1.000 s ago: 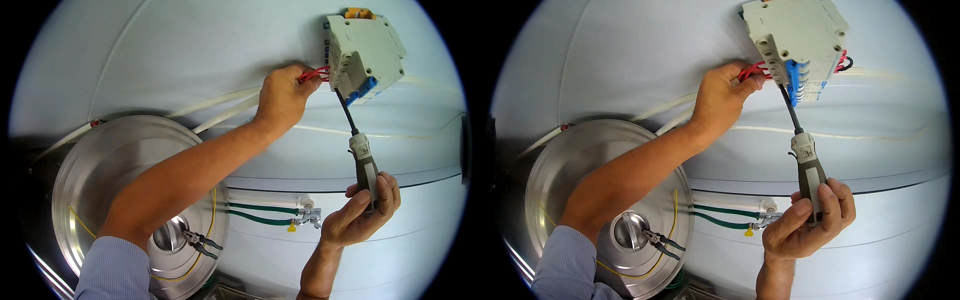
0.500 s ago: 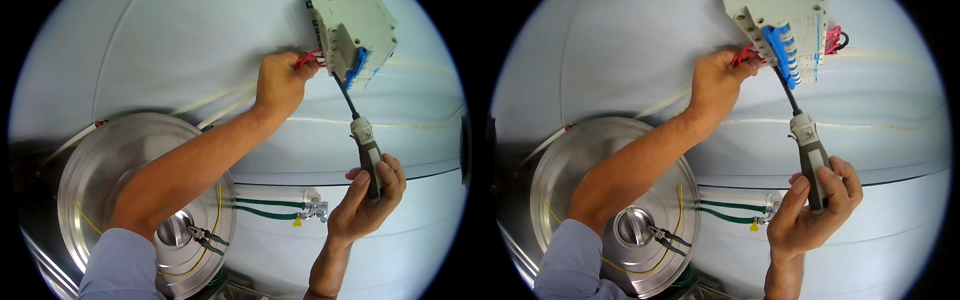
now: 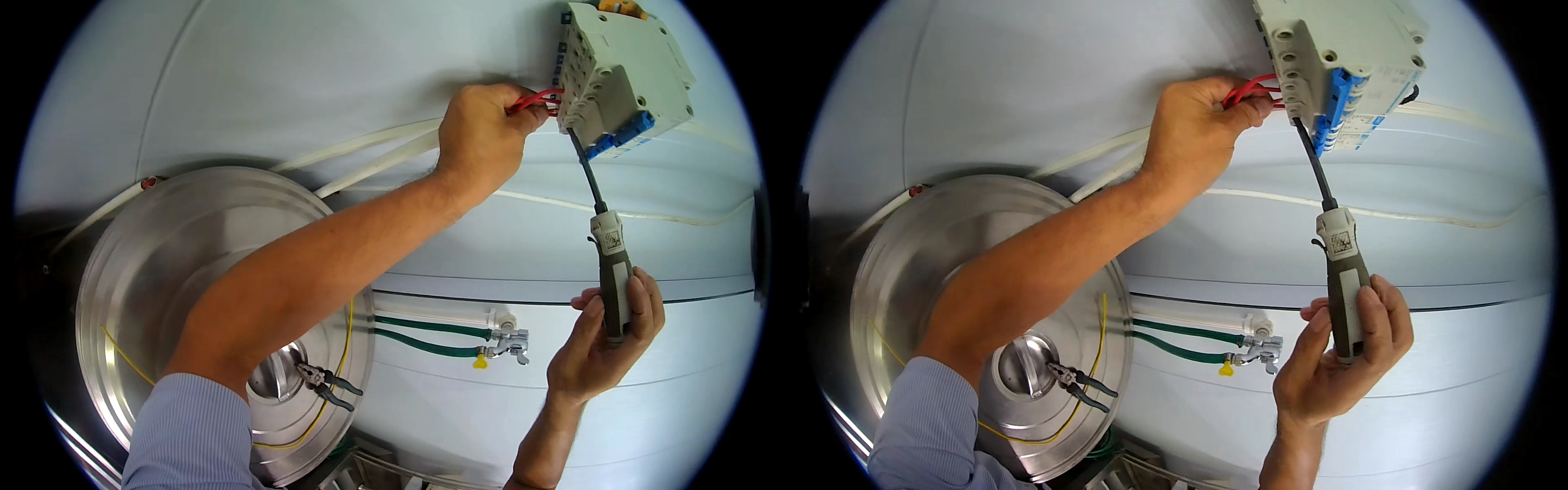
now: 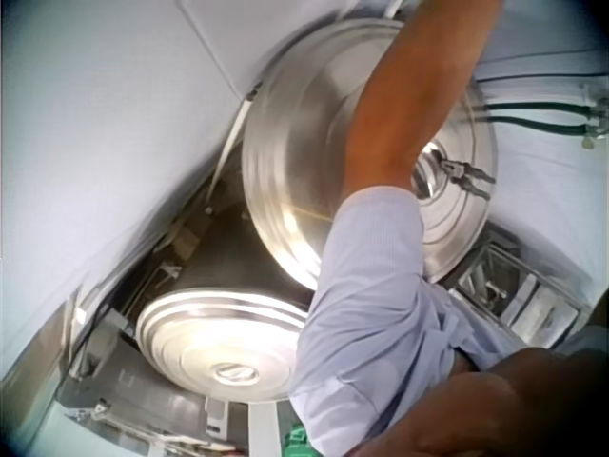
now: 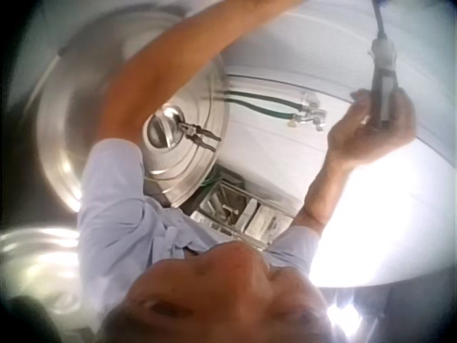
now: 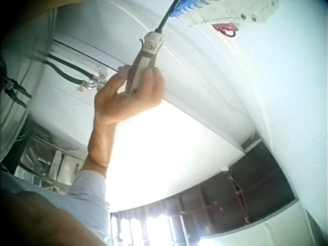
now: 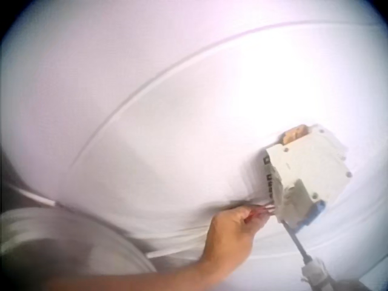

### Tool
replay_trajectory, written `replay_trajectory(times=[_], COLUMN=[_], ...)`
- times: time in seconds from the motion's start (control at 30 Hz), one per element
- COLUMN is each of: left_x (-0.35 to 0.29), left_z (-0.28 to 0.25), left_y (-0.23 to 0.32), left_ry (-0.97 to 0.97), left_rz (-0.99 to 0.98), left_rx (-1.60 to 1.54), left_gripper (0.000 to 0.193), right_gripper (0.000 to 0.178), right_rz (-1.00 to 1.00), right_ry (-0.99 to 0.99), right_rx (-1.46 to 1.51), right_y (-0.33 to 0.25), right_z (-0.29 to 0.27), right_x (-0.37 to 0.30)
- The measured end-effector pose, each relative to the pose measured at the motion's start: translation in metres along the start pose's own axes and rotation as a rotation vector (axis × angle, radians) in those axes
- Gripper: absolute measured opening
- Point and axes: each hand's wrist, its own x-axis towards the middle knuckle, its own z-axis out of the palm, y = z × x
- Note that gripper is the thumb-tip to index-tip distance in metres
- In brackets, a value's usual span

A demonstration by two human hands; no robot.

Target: The person uses a screwdriver to tighten red wires into a wall-mounted electrical distribution box. They then use pliers to strip the insulation from a yellow wire and insert it into the same box.

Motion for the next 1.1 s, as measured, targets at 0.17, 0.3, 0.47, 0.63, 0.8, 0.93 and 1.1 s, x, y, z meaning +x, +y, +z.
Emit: replay_trajectory(times=[0.17, 0.3, 0.47, 0.63, 0.8, 0.93, 1.1], left_x=[-0.001, -0.001, 0.002, 0.001, 0.000, -0.002, -0.003], left_z=[0.001, -0.003, 0.002, -0.004, -0.010, -0.005, -0.005], left_y=[0.003, 0.006, -0.006, 0.001, 0.006, 0.003, 0.002], left_ry=[0.009, -0.006, 0.012, 0.001, -0.013, 0.037, 0.028], left_rz=[-0.024, -0.063, 0.002, -0.055, -0.081, -0.042, -0.012], left_rx=[-0.015, 0.010, -0.039, 0.078, 0.117, 0.088, 0.142], left_gripper=[0.017, 0.018, 0.019, 0.018, 0.017, 0.015, 0.013], right_gripper=[0.038, 0.055, 0.057, 0.050, 0.044, 0.039, 0.031], right_rz=[0.394, 0.535, 0.222, 0.605, 0.569, 0.248, 0.688], right_ry=[0.131, 0.184, 0.147, 0.374, 0.171, -0.079, -0.026], right_rx=[0.043, 0.034, 0.021, -0.012, 0.076, -0.231, -0.001], right_y=[-0.011, -0.017, -0.010, -0.032, -0.037, -0.020, -0.033], right_z=[0.004, 0.009, 0.018, 0.031, 0.015, -0.004, 0.001], right_x=[-0.005, -0.002, -0.002, 0.015, 0.017, -0.002, 0.020])
